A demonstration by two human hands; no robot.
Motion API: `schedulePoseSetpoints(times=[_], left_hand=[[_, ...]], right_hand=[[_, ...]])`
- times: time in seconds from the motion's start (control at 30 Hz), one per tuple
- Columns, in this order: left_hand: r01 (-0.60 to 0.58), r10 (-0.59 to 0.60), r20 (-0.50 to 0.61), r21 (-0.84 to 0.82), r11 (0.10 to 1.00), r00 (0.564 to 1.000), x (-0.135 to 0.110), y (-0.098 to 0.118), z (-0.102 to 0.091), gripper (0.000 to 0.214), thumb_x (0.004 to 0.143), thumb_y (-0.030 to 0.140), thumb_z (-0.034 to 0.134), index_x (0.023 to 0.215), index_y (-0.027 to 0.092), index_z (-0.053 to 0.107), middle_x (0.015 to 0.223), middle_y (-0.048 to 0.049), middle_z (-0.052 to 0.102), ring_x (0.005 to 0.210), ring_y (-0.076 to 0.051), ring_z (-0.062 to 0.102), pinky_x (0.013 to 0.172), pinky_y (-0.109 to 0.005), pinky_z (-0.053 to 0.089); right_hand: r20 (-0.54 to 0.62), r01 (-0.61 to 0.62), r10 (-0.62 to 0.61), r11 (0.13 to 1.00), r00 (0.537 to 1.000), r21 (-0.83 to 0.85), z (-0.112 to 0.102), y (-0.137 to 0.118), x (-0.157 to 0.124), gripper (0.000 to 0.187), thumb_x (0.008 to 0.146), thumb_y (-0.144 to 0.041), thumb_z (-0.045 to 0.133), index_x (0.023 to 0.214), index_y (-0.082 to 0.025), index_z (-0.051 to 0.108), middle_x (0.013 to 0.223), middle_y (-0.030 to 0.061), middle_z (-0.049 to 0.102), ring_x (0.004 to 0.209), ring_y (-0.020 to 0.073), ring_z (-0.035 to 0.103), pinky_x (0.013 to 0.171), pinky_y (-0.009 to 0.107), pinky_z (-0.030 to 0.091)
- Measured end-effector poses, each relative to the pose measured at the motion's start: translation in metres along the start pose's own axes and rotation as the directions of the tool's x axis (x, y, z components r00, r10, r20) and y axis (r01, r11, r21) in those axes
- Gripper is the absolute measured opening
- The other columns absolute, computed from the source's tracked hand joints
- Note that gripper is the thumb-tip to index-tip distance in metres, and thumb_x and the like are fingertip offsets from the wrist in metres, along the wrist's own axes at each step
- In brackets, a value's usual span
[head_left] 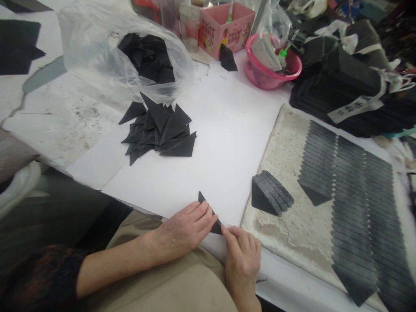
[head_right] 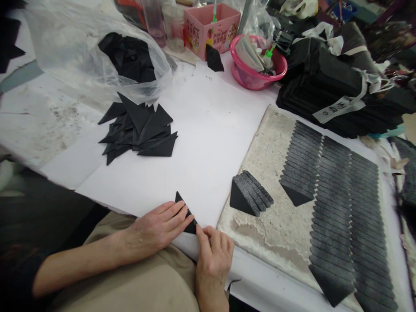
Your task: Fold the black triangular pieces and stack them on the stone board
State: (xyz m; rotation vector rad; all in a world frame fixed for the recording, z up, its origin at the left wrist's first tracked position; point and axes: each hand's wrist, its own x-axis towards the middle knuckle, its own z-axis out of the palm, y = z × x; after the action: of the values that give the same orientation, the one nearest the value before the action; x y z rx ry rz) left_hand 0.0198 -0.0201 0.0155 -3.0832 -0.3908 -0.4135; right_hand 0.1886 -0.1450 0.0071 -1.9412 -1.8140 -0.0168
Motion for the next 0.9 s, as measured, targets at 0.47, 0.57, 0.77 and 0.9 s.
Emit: schedulePoseSetpoints(times=[0.47, 0.57, 0.77, 0.9], left_hand=[[-0.013, 0.011, -0.029, -0.073, 0.997, 1.0, 0.003, 0.009, 0.004, 0.029, 0.096, 0.013, 0.05, 0.124, 0.007, 0.057, 0.116, -0.0129, 0.062, 0.116, -0.028, 0.055, 0.095, -0.041, 0.046], [-0.017, 0.015, -0.03, -0.06, 0.998, 0.999, 0.004, 0.011, 0.005, 0.03, 0.095, 0.014, 0.052, 0.124, 0.006, 0.056, 0.116, -0.0148, 0.062, 0.116, -0.029, 0.056, 0.094, -0.042, 0.046], [-0.057, 0.053, -0.032, -0.116, 0.992, 0.998, 0.009, 0.011, 0.003, 0.023, 0.097, 0.01, 0.045, 0.113, 0.008, 0.062, 0.117, -0.0122, 0.062, 0.114, -0.023, 0.056, 0.096, -0.038, 0.046], [-0.065, 0.064, -0.019, -0.11, 0.992, 0.998, 0.01, 0.011, 0.001, 0.027, 0.098, 0.011, 0.044, 0.121, 0.01, 0.058, 0.114, -0.0113, 0.063, 0.113, -0.023, 0.056, 0.093, -0.038, 0.048]], right_hand=[[-0.027, -0.063, 0.066, 0.994, 0.997, 0.088, -0.004, 0.007, -0.01, 0.013, 0.094, -0.015, 0.056, 0.096, -0.021, 0.067, 0.09, 0.0032, 0.066, 0.086, 0.0159, 0.056, 0.081, 0.032, 0.039], [-0.009, -0.09, 0.091, 0.992, 0.996, 0.092, -0.005, 0.006, -0.01, 0.013, 0.093, -0.016, 0.056, 0.097, -0.021, 0.067, 0.09, 0.0032, 0.066, 0.086, 0.0159, 0.056, 0.08, 0.033, 0.039], [0.015, -0.114, 0.113, 0.991, 0.993, 0.077, -0.006, 0.005, -0.011, 0.013, 0.093, -0.018, 0.057, 0.099, -0.023, 0.067, 0.091, 0.0034, 0.065, 0.087, 0.0171, 0.055, 0.081, 0.033, 0.039], [0.02, -0.12, 0.119, 0.991, 0.993, 0.067, -0.007, 0.005, -0.012, 0.014, 0.093, -0.018, 0.057, 0.1, -0.024, 0.068, 0.09, 0.0035, 0.064, 0.085, 0.0176, 0.054, 0.08, 0.034, 0.039]])
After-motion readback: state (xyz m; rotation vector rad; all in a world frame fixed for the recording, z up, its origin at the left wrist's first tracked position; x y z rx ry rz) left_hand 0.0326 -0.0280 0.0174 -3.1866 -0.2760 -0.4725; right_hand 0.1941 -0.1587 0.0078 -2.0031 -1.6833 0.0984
